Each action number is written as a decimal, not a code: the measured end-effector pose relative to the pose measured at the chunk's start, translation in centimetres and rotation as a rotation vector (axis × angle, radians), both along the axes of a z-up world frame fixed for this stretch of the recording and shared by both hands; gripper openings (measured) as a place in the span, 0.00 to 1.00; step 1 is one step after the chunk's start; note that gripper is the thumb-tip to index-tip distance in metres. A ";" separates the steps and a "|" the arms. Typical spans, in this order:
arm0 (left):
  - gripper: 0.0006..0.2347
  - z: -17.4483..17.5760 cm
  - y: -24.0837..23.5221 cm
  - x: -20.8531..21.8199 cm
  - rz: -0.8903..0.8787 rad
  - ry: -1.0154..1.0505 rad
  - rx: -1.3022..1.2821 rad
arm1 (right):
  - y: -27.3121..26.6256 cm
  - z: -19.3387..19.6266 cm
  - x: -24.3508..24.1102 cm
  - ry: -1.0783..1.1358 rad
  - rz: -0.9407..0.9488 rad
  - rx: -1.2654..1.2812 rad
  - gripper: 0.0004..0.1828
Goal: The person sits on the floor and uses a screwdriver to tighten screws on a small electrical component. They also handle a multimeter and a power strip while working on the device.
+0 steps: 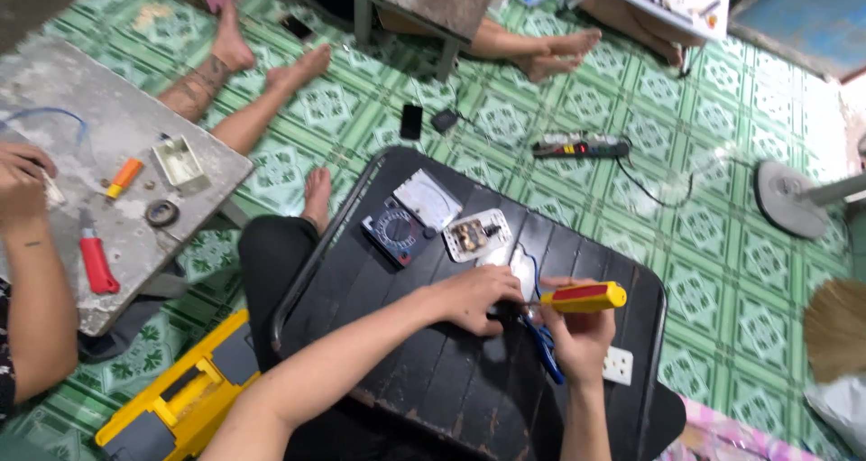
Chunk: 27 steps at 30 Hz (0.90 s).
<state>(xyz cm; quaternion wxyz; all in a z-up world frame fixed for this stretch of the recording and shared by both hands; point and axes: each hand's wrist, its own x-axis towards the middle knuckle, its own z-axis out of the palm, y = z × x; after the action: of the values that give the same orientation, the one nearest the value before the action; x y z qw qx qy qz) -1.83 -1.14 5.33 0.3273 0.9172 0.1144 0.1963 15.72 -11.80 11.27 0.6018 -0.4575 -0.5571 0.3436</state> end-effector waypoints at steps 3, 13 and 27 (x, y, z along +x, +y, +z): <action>0.21 0.8 0.0 -0.1 0.002 0.010 0.000 | 0.0 -1.9 0.9 0.004 -0.030 -0.056 0.24; 0.20 0.5 0.0 -0.2 -0.003 0.056 -0.064 | -0.1 1.3 -1.2 -0.203 -0.122 -0.092 0.17; 0.21 -3.2 0.5 0.8 0.007 -0.045 -0.002 | -1.1 2.3 -2.5 -0.103 -0.249 -0.326 0.25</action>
<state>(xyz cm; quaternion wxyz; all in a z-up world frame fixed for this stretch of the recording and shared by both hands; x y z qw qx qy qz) -1.02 -0.59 2.17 0.3302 0.9117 0.1102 0.2181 13.18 -12.95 13.61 0.5285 -0.6311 -0.4632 0.3284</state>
